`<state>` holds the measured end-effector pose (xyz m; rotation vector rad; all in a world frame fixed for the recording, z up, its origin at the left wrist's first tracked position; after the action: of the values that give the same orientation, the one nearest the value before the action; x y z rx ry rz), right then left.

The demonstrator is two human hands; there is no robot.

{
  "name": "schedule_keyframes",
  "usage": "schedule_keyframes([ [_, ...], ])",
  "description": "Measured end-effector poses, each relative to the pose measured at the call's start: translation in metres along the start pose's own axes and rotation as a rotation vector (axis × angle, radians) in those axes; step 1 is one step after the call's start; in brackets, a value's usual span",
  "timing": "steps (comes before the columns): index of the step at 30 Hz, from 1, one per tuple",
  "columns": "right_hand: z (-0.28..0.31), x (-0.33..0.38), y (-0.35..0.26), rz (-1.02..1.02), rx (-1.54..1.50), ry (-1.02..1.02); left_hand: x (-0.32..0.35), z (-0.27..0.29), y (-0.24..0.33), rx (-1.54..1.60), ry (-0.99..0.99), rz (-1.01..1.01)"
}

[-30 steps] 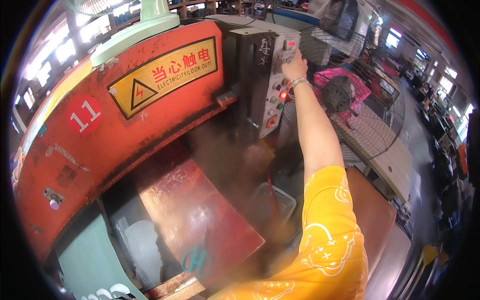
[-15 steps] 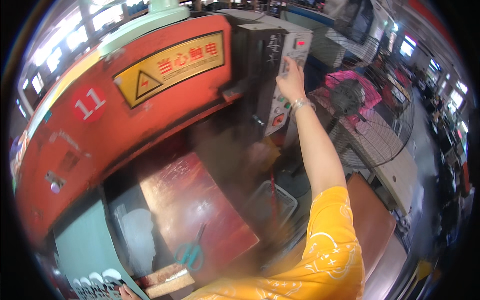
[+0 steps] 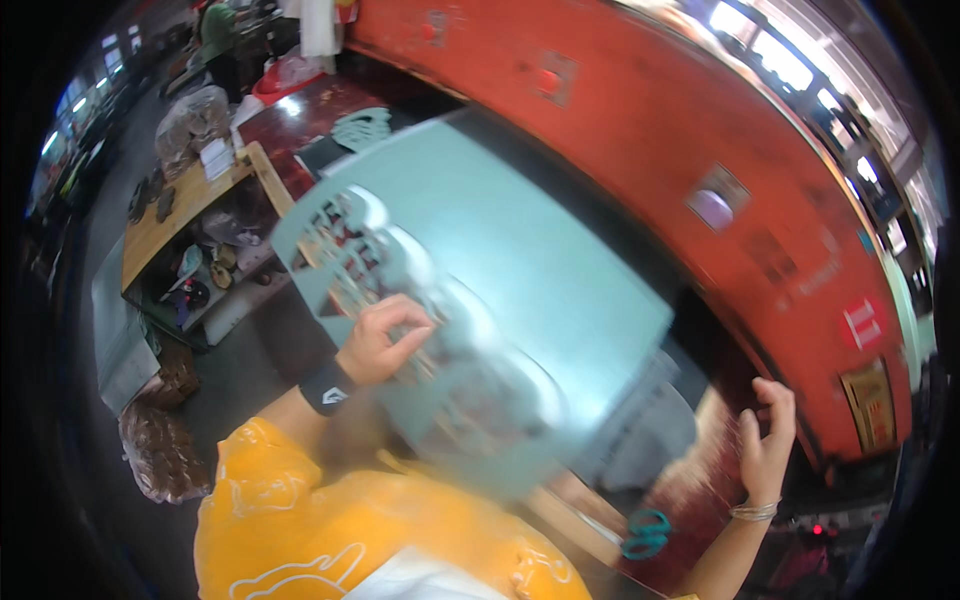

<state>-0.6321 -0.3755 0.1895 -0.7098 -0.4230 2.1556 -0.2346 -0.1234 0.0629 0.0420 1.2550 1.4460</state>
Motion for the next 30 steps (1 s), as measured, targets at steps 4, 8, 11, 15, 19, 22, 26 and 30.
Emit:
schedule_keyframes([
  [4,-0.159,-0.046,-0.104,-0.002,0.072,-0.127,-0.035,0.098,-0.111,-0.023,0.144,0.003],
  [8,-0.293,-0.077,-0.173,-0.087,0.094,-0.191,-0.045,0.162,-0.180,0.046,0.205,0.132],
  [11,-0.330,-0.101,-0.208,-0.078,0.111,-0.332,-0.040,0.200,-0.200,0.131,0.212,0.186],
  [15,-0.365,-0.146,-0.263,0.067,0.125,-0.398,-0.004,0.259,-0.224,0.018,0.418,0.244],
  [19,-0.425,-0.180,-0.352,0.199,-0.031,-0.460,0.058,0.340,-0.278,-0.051,0.635,0.476],
  [22,-0.468,-0.188,-0.434,0.357,-0.101,-0.592,0.099,0.439,-0.365,-0.219,0.819,0.604],
  [26,-0.539,-0.214,-0.540,0.550,-0.132,-0.592,0.127,0.586,-0.526,-0.058,1.104,0.812],
  [30,-0.667,-0.238,-0.651,0.583,-0.006,-0.562,0.117,0.734,-0.709,-0.225,1.049,0.907],
])
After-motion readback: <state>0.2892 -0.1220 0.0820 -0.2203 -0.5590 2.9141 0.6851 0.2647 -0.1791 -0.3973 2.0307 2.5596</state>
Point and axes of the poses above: each hand's wrist, its own x-axis away from the middle knuckle, its own z-axis out of the back of the hand, y = z × x, the point moved 1 cm from there along -x, towards the middle knuckle, and after that the axes turned 9 degrees about -z, right-handed, at the moved point
